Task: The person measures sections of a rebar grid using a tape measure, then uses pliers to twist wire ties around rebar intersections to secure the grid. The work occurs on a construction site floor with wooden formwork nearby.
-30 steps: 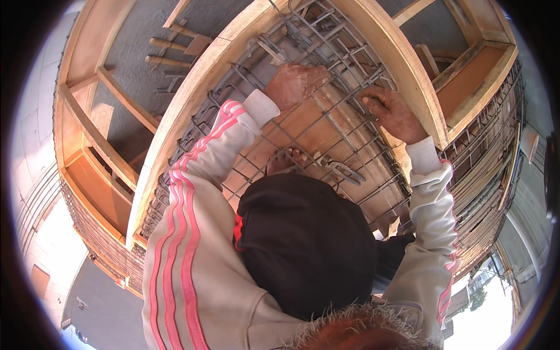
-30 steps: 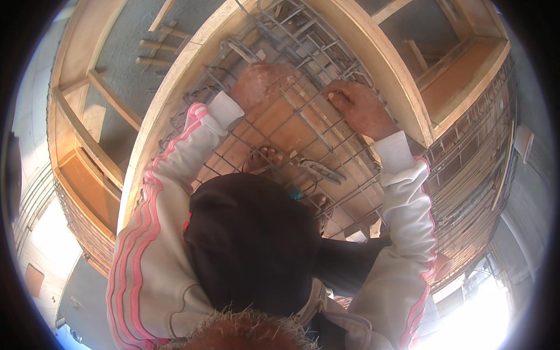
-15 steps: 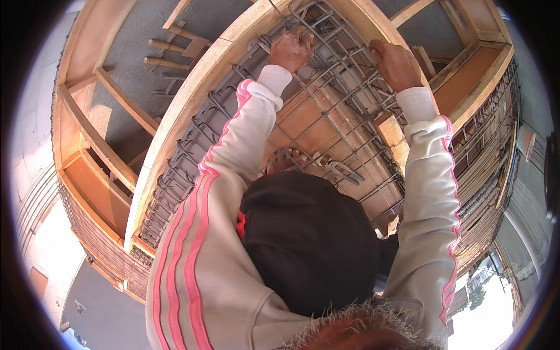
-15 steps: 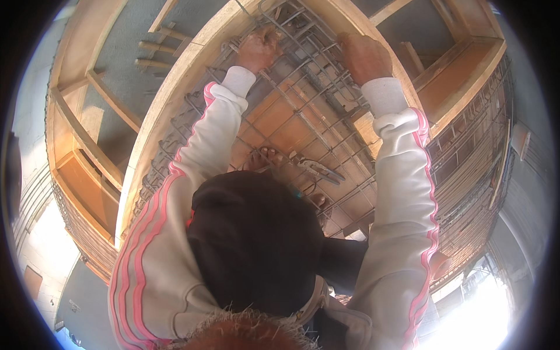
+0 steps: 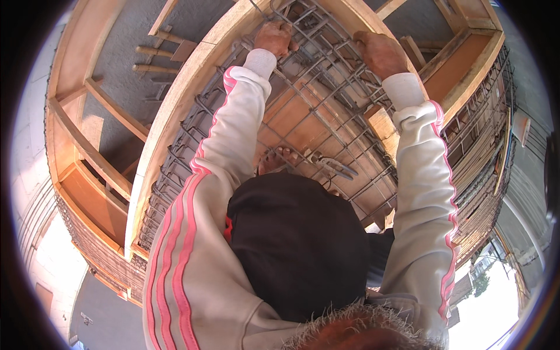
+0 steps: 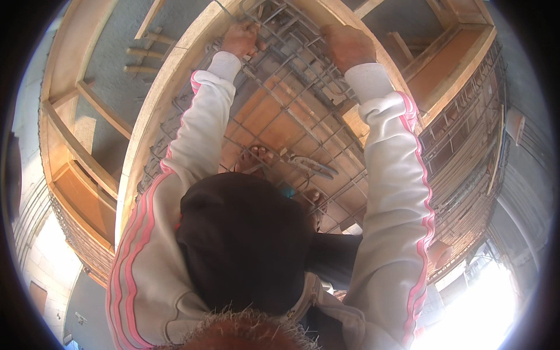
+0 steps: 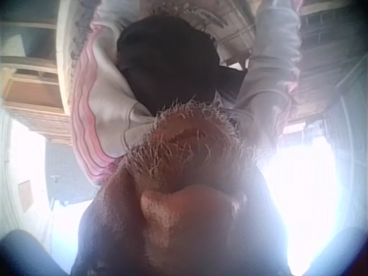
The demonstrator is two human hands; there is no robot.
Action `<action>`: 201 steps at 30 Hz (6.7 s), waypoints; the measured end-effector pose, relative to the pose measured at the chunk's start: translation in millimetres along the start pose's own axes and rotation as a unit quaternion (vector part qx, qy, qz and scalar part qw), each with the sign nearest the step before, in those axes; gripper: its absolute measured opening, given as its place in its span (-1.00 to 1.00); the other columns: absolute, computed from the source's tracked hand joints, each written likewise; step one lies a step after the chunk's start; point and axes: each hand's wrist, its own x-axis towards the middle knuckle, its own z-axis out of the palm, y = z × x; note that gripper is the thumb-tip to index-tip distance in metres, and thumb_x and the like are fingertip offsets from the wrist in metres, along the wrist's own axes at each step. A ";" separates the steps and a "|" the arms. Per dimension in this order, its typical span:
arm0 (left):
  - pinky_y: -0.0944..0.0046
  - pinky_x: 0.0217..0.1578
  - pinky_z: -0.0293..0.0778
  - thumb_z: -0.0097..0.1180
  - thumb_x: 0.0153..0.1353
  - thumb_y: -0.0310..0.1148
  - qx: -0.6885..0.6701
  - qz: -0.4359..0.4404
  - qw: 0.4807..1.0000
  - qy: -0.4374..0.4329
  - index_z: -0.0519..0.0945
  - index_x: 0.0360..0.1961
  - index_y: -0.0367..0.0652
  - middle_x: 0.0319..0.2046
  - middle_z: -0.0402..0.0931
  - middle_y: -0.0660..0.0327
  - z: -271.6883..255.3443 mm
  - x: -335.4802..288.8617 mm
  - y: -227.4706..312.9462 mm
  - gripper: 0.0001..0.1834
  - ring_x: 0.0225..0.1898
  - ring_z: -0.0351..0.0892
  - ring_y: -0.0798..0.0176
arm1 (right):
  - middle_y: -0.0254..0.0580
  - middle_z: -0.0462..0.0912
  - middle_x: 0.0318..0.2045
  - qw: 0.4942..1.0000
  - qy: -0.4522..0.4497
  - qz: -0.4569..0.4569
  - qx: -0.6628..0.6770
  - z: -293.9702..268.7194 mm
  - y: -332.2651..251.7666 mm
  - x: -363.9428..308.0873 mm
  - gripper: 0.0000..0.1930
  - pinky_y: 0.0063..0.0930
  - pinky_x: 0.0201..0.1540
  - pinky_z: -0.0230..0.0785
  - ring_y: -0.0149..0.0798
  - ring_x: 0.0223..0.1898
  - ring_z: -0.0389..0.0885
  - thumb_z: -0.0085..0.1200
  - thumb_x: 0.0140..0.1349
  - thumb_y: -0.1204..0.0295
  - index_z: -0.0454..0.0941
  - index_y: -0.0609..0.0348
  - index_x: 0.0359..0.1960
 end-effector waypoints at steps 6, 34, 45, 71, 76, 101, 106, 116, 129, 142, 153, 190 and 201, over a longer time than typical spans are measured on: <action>0.22 -0.46 0.58 -0.13 0.41 -0.25 0.013 -0.018 0.999 -0.027 0.53 0.09 -0.20 -0.53 0.70 0.13 -3.2 1.7 0.9 -0.63 -0.57 0.68 0.20 | 0.16 0.69 -0.17 0.999 -0.046 -0.016 0.020 21.4 -9.4 34.3 -0.72 -0.01 0.04 0.45 0.17 -0.08 0.66 0.00 0.34 0.30 0.63 0.03 0.00; -0.02 -0.01 0.51 0.11 0.20 -0.16 0.270 0.087 0.941 0.186 0.69 -0.14 0.03 -0.20 0.69 0.03 9.0 -4.0 -8.9 -0.73 -0.09 0.65 -0.09 | 0.13 0.69 -0.15 0.993 -0.028 -0.042 0.105 31.6 -29.2 67.3 -0.73 -0.02 0.10 0.42 0.12 -0.06 0.65 0.10 0.27 0.32 0.68 0.10 -0.06; -0.13 -0.24 0.54 0.05 0.26 -0.18 0.135 0.145 0.932 0.303 0.67 -0.25 -0.08 -0.43 0.66 -0.08 24.3 -15.2 -17.7 -0.75 -0.34 0.66 -0.21 | 0.15 0.69 -0.18 0.999 -0.026 -0.030 -0.008 30.6 -62.0 83.8 -0.71 0.02 0.04 0.48 0.19 -0.09 0.66 0.01 0.25 0.31 0.68 0.09 -0.09; -0.06 -0.20 0.54 0.11 0.22 -0.18 0.104 0.252 0.920 0.282 0.71 -0.21 -0.01 -0.29 0.68 0.07 17.1 -14.0 -17.8 -0.76 -0.26 0.66 -0.11 | 0.05 0.63 0.02 0.971 -0.076 -0.069 0.215 41.1 -58.0 102.6 -0.62 -0.14 0.19 0.36 0.11 0.07 0.57 0.04 0.24 0.23 0.65 0.09 0.02; -0.04 -0.22 0.54 0.12 0.21 -0.17 0.152 0.218 0.926 0.268 0.71 -0.23 0.02 -0.31 0.67 0.12 15.6 -10.8 -12.4 -0.78 -0.25 0.66 -0.06 | 0.11 0.66 -0.07 0.987 -0.063 -0.064 0.130 19.7 -70.2 84.1 -0.64 -0.07 0.13 0.44 0.18 -0.01 0.62 0.02 0.24 0.29 0.65 0.14 0.01; -0.01 -0.20 0.56 0.12 0.22 -0.16 0.174 0.274 0.916 0.238 0.74 -0.23 0.09 -0.21 0.65 0.22 3.8 -0.2 -14.2 -0.79 -0.23 0.66 -0.02 | 0.06 0.59 -0.13 0.967 -0.038 -0.234 0.098 -0.8 -77.8 92.4 -0.76 -0.07 0.04 0.40 0.15 -0.06 0.59 0.02 0.37 0.40 0.64 0.22 -0.05; 0.01 -0.17 0.55 0.13 0.24 -0.17 0.184 0.245 0.924 0.231 0.75 -0.23 0.09 -0.21 0.65 0.22 7.0 3.0 -14.6 -0.79 -0.20 0.65 0.00 | 0.02 0.58 -0.12 0.958 -0.005 -0.269 0.097 0.6 -71.1 106.7 -0.77 -0.07 0.02 0.40 0.13 -0.11 0.60 0.04 0.36 0.39 0.63 0.21 -0.06; 0.03 -0.08 0.54 0.06 0.29 -0.20 0.223 0.199 0.930 0.214 0.69 -0.02 0.22 -0.16 0.63 0.20 10.0 -2.9 -18.0 -0.72 -0.11 0.64 0.02 | -0.01 0.59 -0.17 0.957 -0.008 -0.267 0.113 -8.6 -72.2 95.5 -0.78 -0.11 0.00 0.40 0.08 -0.09 0.59 0.09 0.33 0.38 0.63 0.15 -0.07; -0.08 -0.16 0.60 0.04 0.23 -0.34 0.304 0.278 0.894 0.179 0.61 0.01 0.13 0.01 0.49 0.06 -9.4 -8.3 -10.8 -0.68 -0.14 0.68 -0.08 | 0.05 0.62 -0.06 0.949 -0.086 -0.104 0.285 20.4 -52.8 68.1 -0.72 -0.23 0.09 0.39 -0.02 -0.01 0.60 0.08 0.32 0.36 0.62 0.27 -0.04; 0.12 -0.18 0.63 0.02 0.22 -0.39 0.342 0.327 0.869 0.147 0.60 0.03 0.08 0.09 0.49 0.31 -9.1 1.9 -23.5 -0.65 -0.15 0.69 0.08 | 0.09 0.63 -0.03 0.973 -0.029 -0.110 0.201 20.9 -70.0 55.5 -0.70 -0.14 0.08 0.42 0.14 -0.02 0.61 0.06 0.28 0.33 0.63 0.21 -0.04; 0.08 -0.14 0.62 0.09 0.19 -0.40 0.243 0.333 0.901 0.133 0.62 0.02 0.07 0.07 0.46 0.32 -8.3 3.3 -28.1 -0.65 -0.11 0.66 0.08 | 0.10 0.67 -0.10 0.961 0.014 -0.093 0.259 29.7 -81.0 63.0 -0.71 -0.22 0.02 0.46 0.02 -0.06 0.66 0.08 0.28 0.34 0.65 0.22 -0.06; 0.08 -0.02 0.53 0.11 0.29 -0.13 0.182 0.307 0.924 0.136 0.73 -0.14 0.12 -0.01 0.54 0.39 -4.2 11.7 -27.2 -0.77 -0.04 0.61 0.16 | 0.05 0.71 -0.19 0.969 -0.077 -0.111 -0.205 16.3 -72.3 105.0 -0.79 -0.05 -0.03 0.55 0.13 -0.11 0.69 -0.01 0.32 0.42 0.65 0.19 -0.14; 0.07 -0.04 0.57 0.06 0.35 -0.17 0.224 0.304 0.914 0.147 0.63 -0.06 0.12 -0.02 0.48 0.36 -0.6 9.7 -29.2 -0.78 -0.08 0.63 0.14 | 0.12 0.68 -0.28 0.978 -0.064 -0.087 0.179 3.2 -59.3 61.8 -0.62 -0.14 -0.09 0.49 0.01 -0.20 0.68 0.10 0.35 0.14 0.63 0.19 -0.03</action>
